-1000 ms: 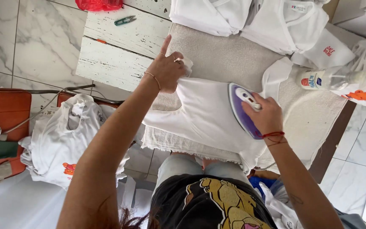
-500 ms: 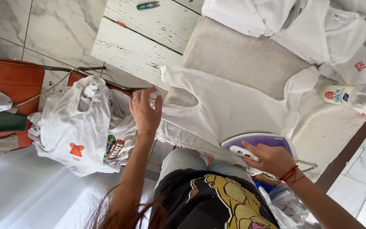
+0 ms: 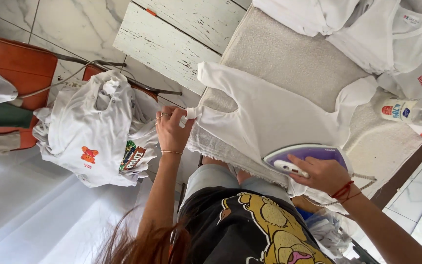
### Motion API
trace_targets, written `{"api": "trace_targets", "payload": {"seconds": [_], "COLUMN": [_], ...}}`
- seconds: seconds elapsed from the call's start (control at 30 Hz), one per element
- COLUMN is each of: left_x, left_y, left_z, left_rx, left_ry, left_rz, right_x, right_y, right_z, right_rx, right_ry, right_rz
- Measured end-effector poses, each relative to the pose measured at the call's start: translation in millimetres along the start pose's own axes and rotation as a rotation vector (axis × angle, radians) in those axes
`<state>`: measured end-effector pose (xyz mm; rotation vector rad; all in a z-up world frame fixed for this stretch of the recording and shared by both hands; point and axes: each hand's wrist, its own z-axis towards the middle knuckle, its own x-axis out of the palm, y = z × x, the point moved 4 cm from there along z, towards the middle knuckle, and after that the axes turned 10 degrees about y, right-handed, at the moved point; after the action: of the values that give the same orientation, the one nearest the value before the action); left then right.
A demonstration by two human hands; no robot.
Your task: The person is ironing baby onesies with a steam iron and then folding them neatly to be stacked.
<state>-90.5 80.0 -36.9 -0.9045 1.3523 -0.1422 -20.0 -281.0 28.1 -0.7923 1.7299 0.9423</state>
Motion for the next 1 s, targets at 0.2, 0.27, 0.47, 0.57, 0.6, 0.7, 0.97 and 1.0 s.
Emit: {"api": "trace_targets", "payload": {"seconds": [0.2, 0.27, 0.47, 0.57, 0.6, 0.7, 0.97, 1.0], "left_x": [-12.1, -26.5, -7.1, -1.6, 8.4, 23.6, 8.0, 13.5], "left_y": [2.3, -8.5, -1.8, 1.5, 12.2, 33.0, 39.0, 42.3], "left_z": [4.1, 6.1, 6.8, 9.0, 6.8, 1.6, 7.3, 1.6], "left_rx": [0.165, -0.023, -0.221, -0.218, -0.218, -0.278, 0.166, 0.163], "left_ry": [-0.081, 0.054, 0.414, 0.547, 0.548, 0.673, 0.397, 0.399], "left_rz": [0.087, -0.163, -0.845, -0.877, -0.878, -0.514, -0.175, -0.176], "right_x": [25.2, 14.1, 10.9, 13.6, 8.6, 7.7, 0.5, 2.1], "right_y": [-29.6, -16.6, -17.2, -23.5, -22.2, -23.9, 10.5, 15.6], "right_z": [-6.0, 1.3, 4.0, 1.5, 4.7, 8.6, 26.1, 32.5], "right_rx": [0.746, 0.507, 0.551, 0.735, 0.735, 0.899, 0.113, 0.112], "right_ry": [-0.069, -0.165, -0.156, -0.059, -0.059, 0.023, -0.050, -0.047], "right_rz": [0.271, 0.067, 0.237, 0.334, 0.333, 0.432, -0.013, -0.012]}}
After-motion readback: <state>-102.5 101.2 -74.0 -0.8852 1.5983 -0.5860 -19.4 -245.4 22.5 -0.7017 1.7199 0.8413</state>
